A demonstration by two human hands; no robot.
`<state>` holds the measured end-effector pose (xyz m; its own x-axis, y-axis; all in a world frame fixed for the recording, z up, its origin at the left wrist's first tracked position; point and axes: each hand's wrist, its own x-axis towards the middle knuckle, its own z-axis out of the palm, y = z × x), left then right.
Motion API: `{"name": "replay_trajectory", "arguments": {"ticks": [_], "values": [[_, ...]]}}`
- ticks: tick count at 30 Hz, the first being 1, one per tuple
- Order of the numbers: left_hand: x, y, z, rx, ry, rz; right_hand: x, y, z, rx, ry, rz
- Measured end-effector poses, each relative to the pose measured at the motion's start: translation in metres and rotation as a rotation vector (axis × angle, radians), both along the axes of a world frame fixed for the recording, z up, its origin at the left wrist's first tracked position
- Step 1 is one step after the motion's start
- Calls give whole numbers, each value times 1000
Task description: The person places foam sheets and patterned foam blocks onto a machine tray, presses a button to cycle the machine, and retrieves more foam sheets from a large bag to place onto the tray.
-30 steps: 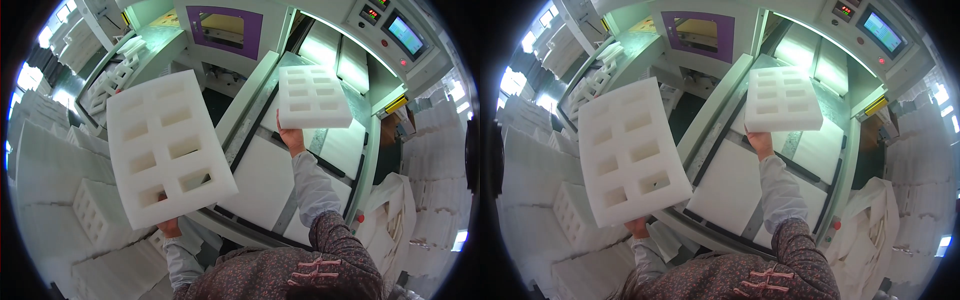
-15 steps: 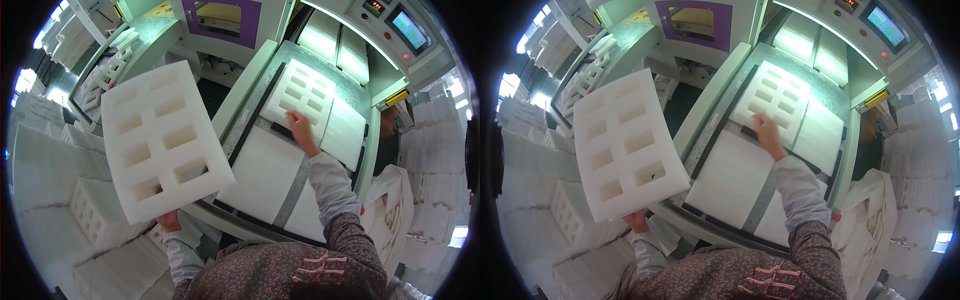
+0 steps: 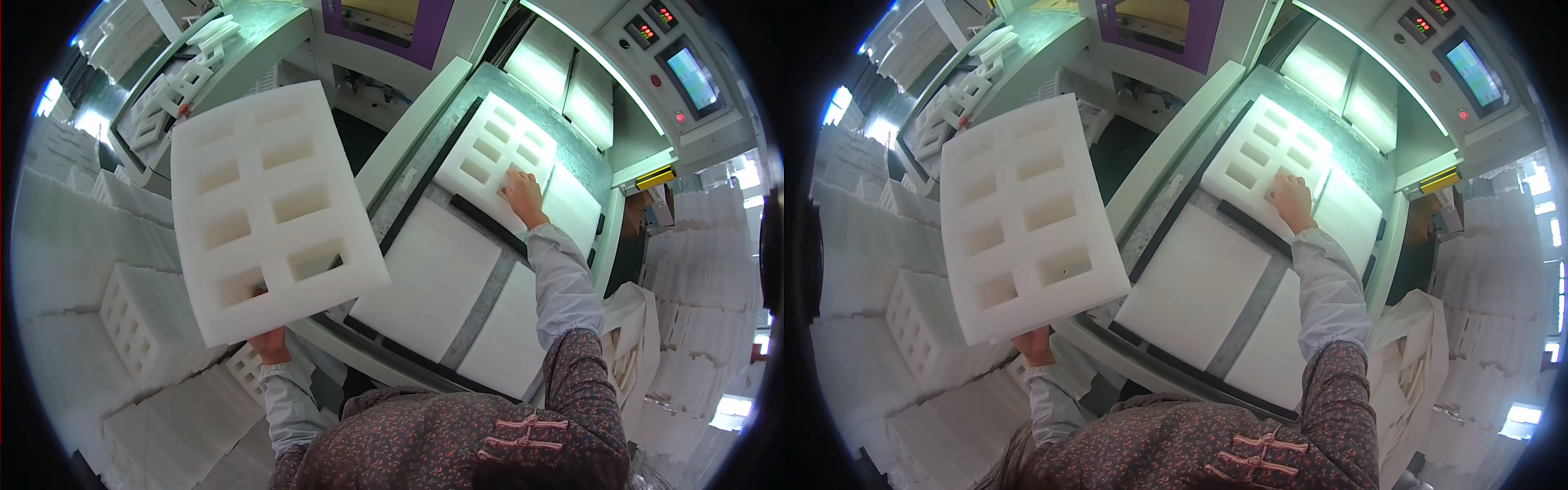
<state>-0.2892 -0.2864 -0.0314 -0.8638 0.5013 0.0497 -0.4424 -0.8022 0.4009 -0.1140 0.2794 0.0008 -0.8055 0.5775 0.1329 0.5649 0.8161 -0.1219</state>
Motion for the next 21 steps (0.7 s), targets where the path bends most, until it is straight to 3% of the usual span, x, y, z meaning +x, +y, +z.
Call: {"name": "replay_trajectory", "arguments": {"ticks": [11,15,18,20,21], "values": [[3,21,14,6,-61,-18,-2,1,-8,-49,9,-26],[4,28,11,148,-30,-82,-2,1,-13,-1,44,-7],[7,24,5,119,-15,-62,-16,-29,1,184,273,-9],[9,22,-3,-71,98,-20,-31,-94,65,-630,407,-17],[11,22,-7,-76,103,-32,-29,-124,99,-1105,325,136]]}}
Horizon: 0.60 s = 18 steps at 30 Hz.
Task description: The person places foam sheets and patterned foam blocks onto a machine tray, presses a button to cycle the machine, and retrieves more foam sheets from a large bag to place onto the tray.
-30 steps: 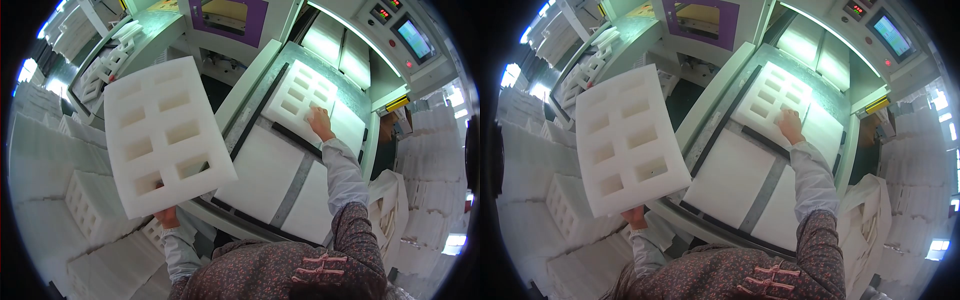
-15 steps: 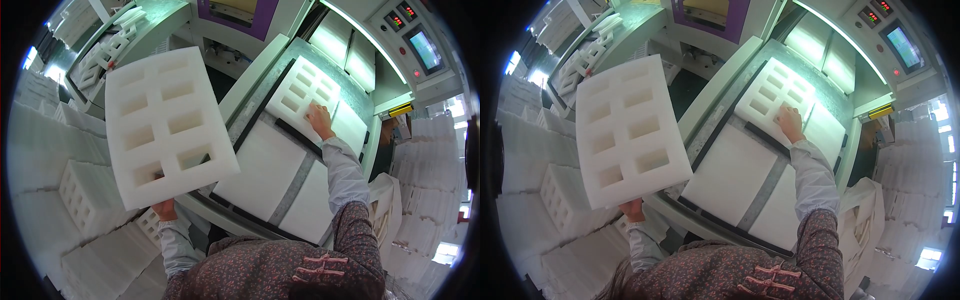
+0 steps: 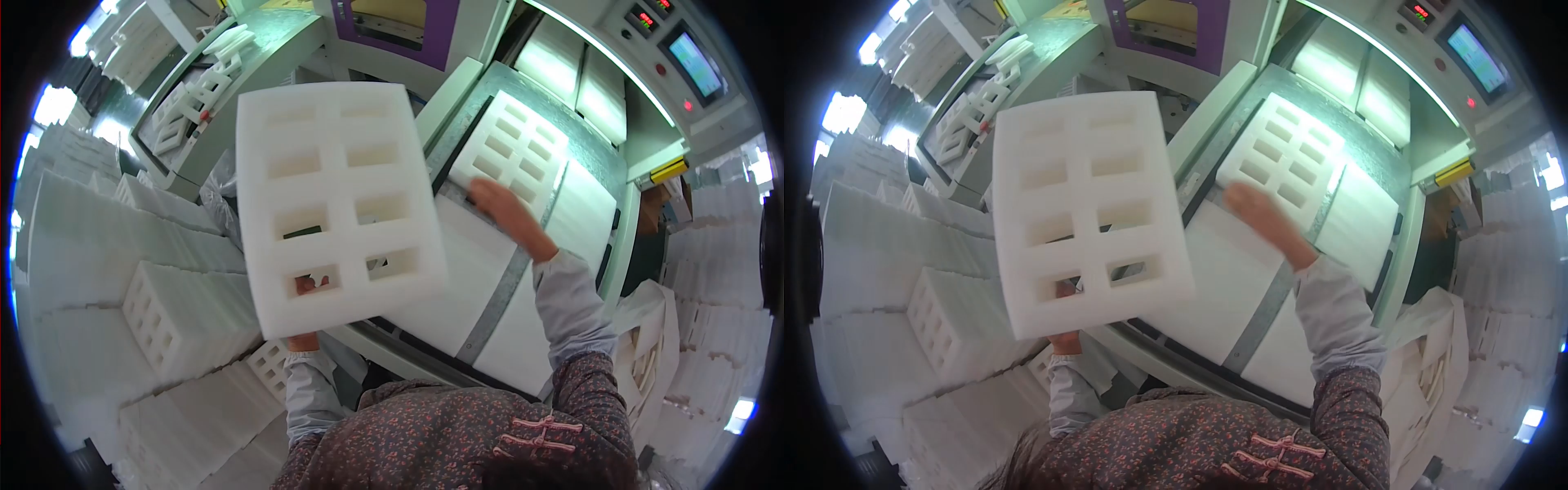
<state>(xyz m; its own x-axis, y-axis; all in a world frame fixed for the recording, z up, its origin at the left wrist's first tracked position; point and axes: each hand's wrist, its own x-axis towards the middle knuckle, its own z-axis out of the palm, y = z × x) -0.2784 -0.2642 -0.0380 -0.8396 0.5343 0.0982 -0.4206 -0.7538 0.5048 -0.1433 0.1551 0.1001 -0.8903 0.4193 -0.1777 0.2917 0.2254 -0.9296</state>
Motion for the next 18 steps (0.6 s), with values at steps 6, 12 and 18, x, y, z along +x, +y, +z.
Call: {"name": "replay_trajectory", "arguments": {"ticks": [6,12,18], "values": [[3,-4,-46,6,-52,-178,38,-104,44,-270,56,105],[15,-35,-85,128,-533,-359,89,-128,42,-134,244,-39],[25,19,13,44,-127,-342,153,-83,46,-62,373,-354]]}}
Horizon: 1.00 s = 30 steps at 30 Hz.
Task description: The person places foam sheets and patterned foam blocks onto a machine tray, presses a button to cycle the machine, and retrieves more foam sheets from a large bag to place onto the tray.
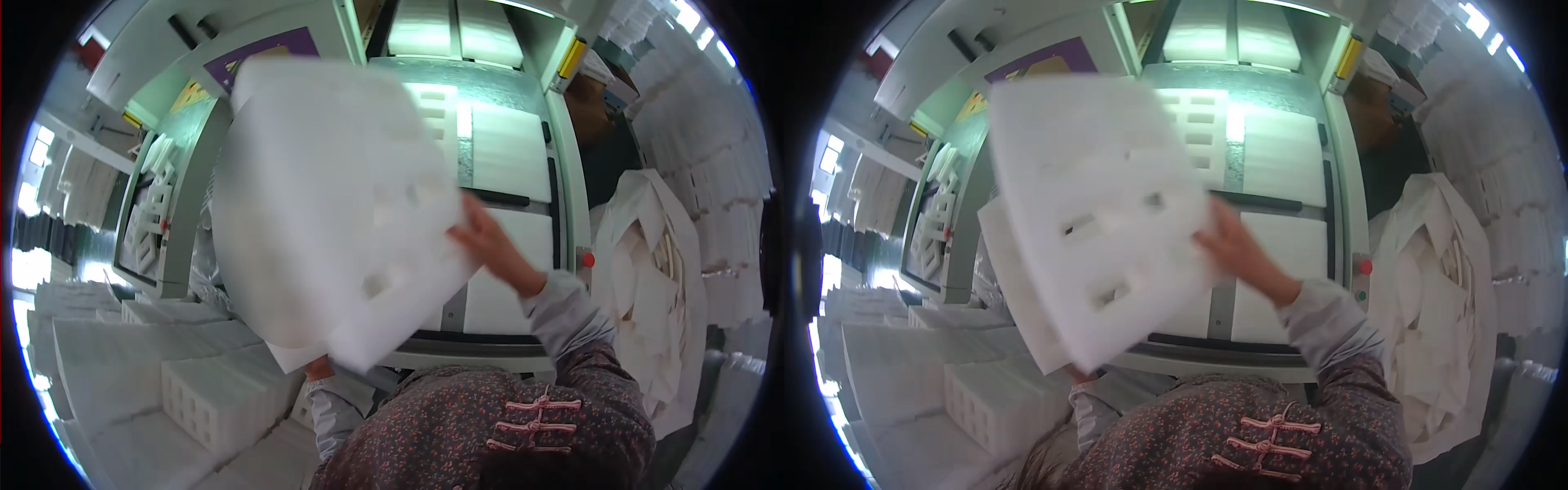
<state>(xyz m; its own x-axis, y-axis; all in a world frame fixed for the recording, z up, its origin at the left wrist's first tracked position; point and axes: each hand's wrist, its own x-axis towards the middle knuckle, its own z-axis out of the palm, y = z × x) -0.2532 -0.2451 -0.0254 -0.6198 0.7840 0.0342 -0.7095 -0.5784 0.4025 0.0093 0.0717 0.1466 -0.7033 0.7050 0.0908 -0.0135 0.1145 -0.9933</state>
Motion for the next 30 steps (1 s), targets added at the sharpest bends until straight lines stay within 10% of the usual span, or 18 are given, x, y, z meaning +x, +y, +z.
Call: {"name": "replay_trajectory", "arguments": {"ticks": [7,12,30], "values": [[-4,0,12,-711,918,445,133,183,-84,-99,-185,-639],[26,15,57,-20,193,281,170,240,-163,51,-461,-712],[55,23,75,-258,223,283,157,256,-199,343,-785,-687]]}}
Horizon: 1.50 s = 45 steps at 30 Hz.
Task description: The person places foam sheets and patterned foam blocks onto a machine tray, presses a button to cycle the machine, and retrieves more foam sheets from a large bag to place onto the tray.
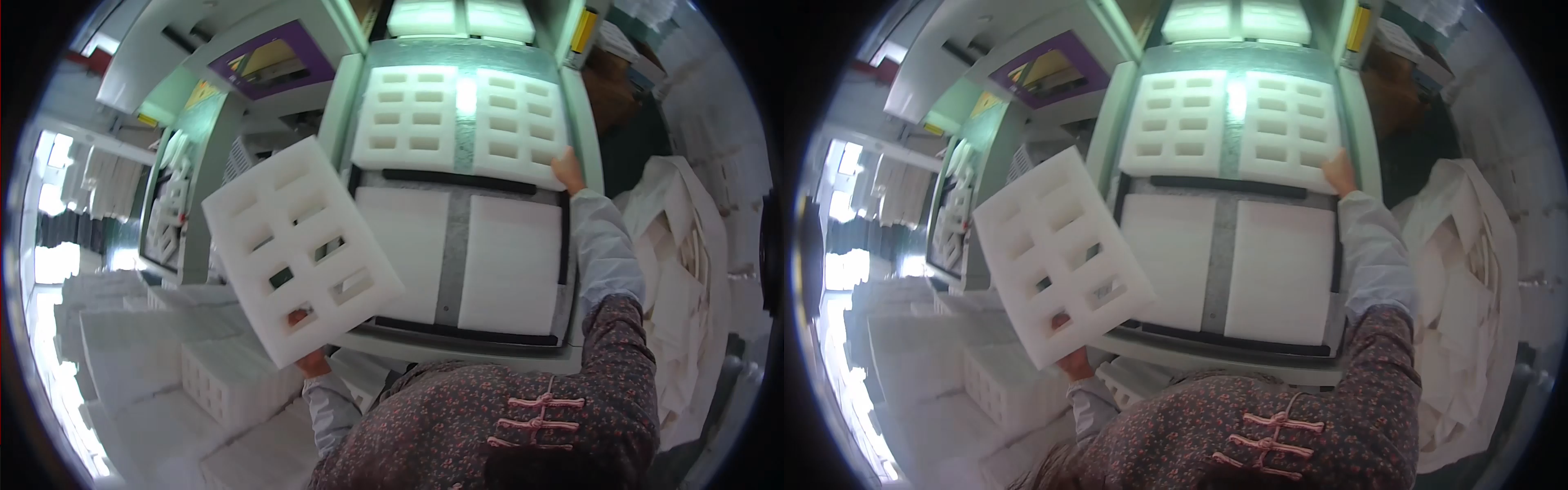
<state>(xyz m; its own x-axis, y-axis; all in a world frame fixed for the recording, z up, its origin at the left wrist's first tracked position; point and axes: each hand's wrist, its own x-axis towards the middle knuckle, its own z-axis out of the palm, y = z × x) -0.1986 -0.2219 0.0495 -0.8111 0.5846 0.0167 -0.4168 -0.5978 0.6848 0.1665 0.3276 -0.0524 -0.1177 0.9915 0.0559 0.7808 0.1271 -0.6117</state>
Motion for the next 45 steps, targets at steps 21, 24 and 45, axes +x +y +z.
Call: {"name": "replay_trajectory", "arguments": {"ticks": [21,24,45], "values": [[54,-34,51,-805,952,-80,-115,-349,136,-698,856,790],[33,-45,38,-365,537,-152,-85,-338,97,-561,871,660],[-26,32,-77,75,-473,-674,87,-332,28,-373,116,-153]]}}
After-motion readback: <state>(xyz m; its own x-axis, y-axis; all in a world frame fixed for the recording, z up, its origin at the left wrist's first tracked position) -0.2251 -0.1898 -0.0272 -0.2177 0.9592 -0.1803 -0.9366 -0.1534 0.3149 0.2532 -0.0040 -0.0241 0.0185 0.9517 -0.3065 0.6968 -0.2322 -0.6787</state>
